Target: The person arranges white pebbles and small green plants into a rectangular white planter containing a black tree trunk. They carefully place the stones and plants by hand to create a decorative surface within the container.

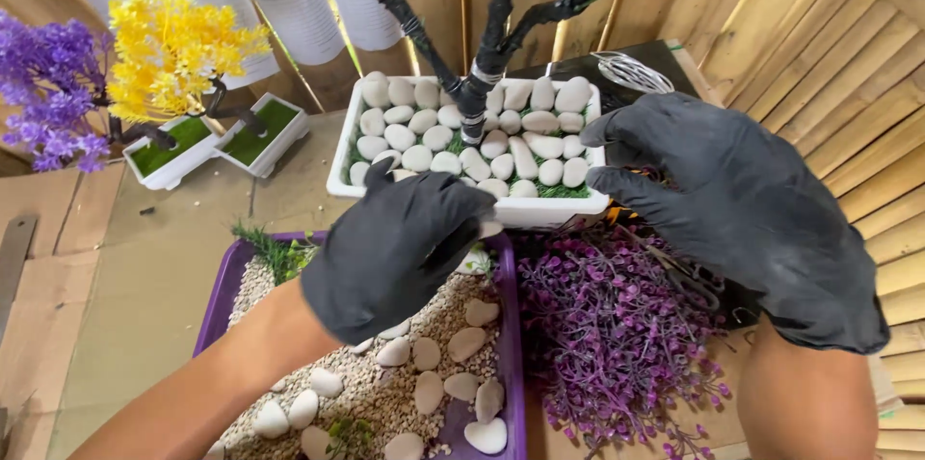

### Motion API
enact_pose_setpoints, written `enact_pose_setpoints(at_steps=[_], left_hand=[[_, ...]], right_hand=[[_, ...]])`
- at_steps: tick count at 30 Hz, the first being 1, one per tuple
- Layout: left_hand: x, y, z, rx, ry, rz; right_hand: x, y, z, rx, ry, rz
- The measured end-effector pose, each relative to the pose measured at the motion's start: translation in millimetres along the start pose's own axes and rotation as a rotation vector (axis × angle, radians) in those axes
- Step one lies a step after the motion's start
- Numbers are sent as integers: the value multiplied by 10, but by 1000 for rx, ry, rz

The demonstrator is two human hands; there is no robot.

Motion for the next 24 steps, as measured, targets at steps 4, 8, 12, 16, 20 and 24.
enact_pose_setpoints(at_steps=[4,8,12,16,20,24], left_hand=[[-532,539,191,-53,154,-40],[-786,886,256,-44,119,-10],[-961,918,311,-42,129,23],[-1008,876,334,-138,209,-10],[-908,918,279,-167,139,20],[-934,935,313,-70,14,124]], right_hand=[[-36,-10,-127,-30,31,36],[41,-45,-154,5,0,0],[38,-27,-242,-3,73,14],[8,-42,-263,96,42,-17],[39,-53,-235,107,53,-29],[50,-28,-205,67,50,-7]])
Point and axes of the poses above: each hand's wrist, its own y-axis towards the middle knuckle, its own x-axis out of the back of the hand, z = x × y, the point moved 4 cm from there along y, towards the middle knuckle, and after that the axes turned 6 degrees about y, right-handed, at the moved point
